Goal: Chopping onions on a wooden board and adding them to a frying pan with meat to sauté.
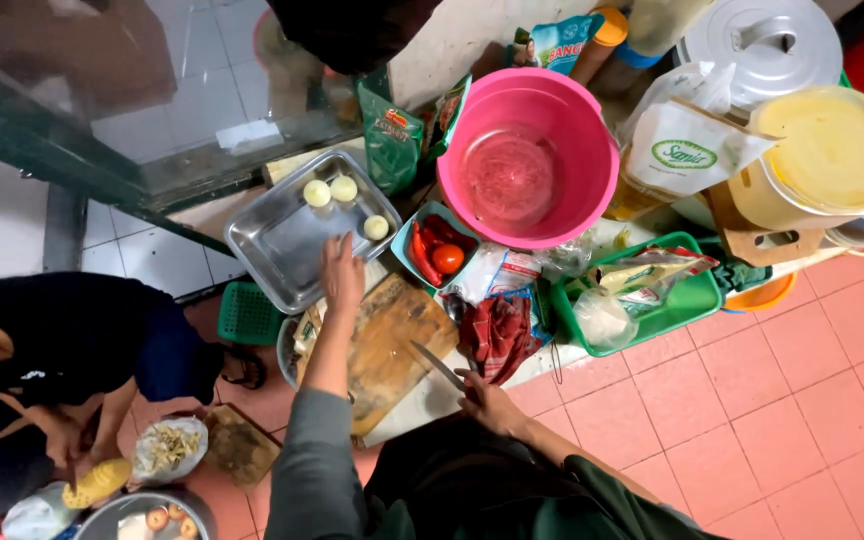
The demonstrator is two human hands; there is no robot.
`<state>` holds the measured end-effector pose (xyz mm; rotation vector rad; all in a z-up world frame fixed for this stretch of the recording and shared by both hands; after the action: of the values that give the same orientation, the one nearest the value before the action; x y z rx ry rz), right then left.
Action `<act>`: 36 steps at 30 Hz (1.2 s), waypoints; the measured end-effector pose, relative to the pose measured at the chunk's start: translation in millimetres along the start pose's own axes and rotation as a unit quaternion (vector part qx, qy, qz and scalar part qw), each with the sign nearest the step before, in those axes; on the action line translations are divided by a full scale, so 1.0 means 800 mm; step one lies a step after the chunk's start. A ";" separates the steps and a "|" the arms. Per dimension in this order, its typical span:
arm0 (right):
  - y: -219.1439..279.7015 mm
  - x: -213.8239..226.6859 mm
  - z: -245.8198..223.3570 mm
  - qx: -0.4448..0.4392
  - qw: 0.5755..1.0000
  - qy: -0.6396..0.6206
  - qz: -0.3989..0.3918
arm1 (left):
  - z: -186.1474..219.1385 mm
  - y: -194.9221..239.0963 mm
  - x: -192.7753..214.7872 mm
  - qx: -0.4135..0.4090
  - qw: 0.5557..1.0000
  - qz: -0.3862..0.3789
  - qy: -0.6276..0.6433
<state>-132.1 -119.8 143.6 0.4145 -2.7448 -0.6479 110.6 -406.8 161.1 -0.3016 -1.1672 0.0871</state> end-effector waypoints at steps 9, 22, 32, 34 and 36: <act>0.013 -0.022 -0.016 -0.027 0.995 0.097 0.016 | -0.007 -0.096 -0.123 -0.087 0.980 -0.173 0.051; -0.036 -0.059 -0.015 0.136 0.981 0.136 0.013 | -0.070 0.136 0.035 0.250 0.654 -0.072 0.710; -0.026 -0.028 0.045 0.018 0.962 0.039 0.268 | -0.017 0.206 0.018 0.170 0.850 -0.067 0.493; -0.001 -0.039 -0.021 0.131 0.949 0.120 0.262 | 0.004 0.212 0.018 0.131 0.889 -0.068 0.433; -0.013 -0.050 -0.026 0.035 0.961 0.211 0.174 | 0.011 0.214 -0.011 0.180 0.912 -0.102 0.354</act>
<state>-86.5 -123.4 148.0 0.0633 -2.3511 -0.3256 114.6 -243.2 109.0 0.1226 -0.4367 0.0041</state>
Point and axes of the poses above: each hand's wrist, its own y-axis away from the middle knuckle, its own x-axis out of the back of the hand, z = x × y, the point moved 6 cm from there along -y, towards the middle knuckle, and after that the axes turned 13 degrees about -y, right-handed, at the moved point
